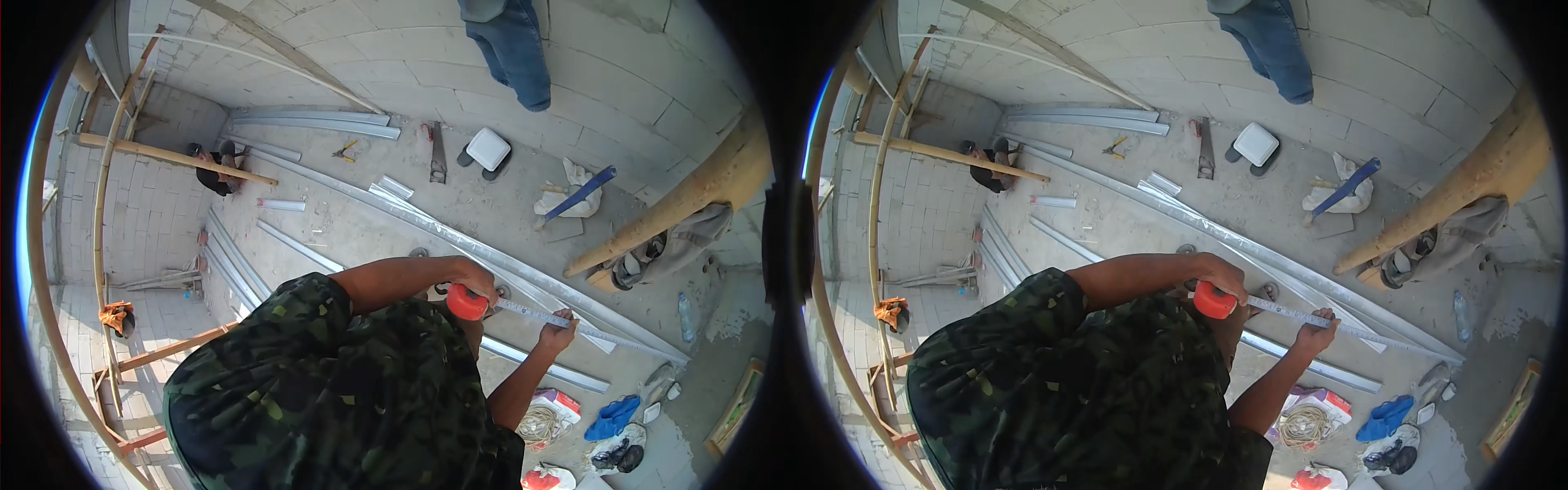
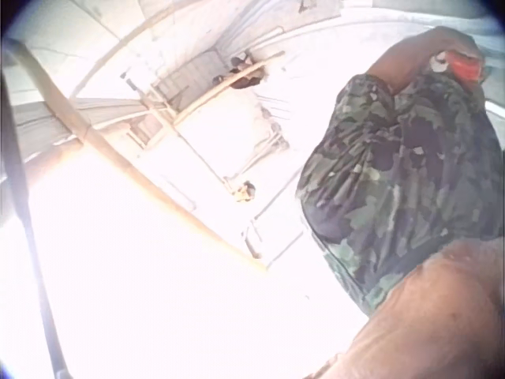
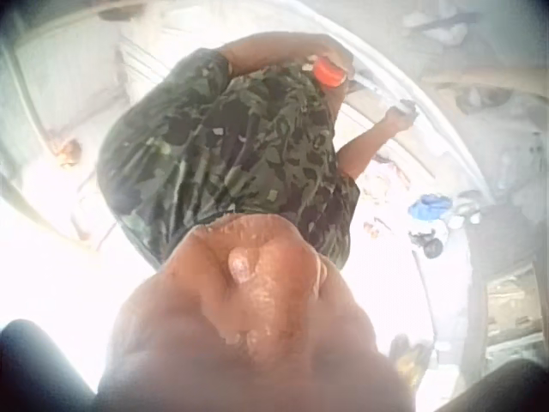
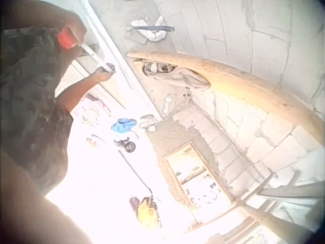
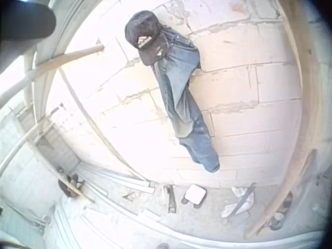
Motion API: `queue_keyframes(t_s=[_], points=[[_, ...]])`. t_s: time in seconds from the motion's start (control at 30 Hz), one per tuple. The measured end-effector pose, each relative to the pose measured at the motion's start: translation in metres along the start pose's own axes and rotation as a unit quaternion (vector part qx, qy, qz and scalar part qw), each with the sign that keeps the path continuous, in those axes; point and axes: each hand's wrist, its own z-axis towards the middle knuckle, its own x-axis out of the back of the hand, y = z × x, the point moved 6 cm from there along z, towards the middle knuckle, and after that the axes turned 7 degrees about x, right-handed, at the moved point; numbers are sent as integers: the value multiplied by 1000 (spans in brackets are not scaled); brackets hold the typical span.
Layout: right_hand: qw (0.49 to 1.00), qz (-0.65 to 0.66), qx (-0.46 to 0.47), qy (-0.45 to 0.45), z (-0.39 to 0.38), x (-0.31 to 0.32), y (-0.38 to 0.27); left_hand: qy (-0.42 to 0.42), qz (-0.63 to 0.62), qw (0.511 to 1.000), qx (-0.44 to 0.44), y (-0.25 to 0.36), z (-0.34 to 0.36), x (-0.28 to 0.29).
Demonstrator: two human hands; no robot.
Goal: The person cuts a metal stud using shears and then uses a tape measure to check the length of another stud on the floor.
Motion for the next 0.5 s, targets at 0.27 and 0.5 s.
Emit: queue_keyframes(t_s=[0.27,0.5], points=[[997,-72,-41,1,17,25,24,30,0,999,-32,-139,-49,28],[983,-149,-82,75,-33,12,94,80,-22,996,-40,-338,-117,56]])
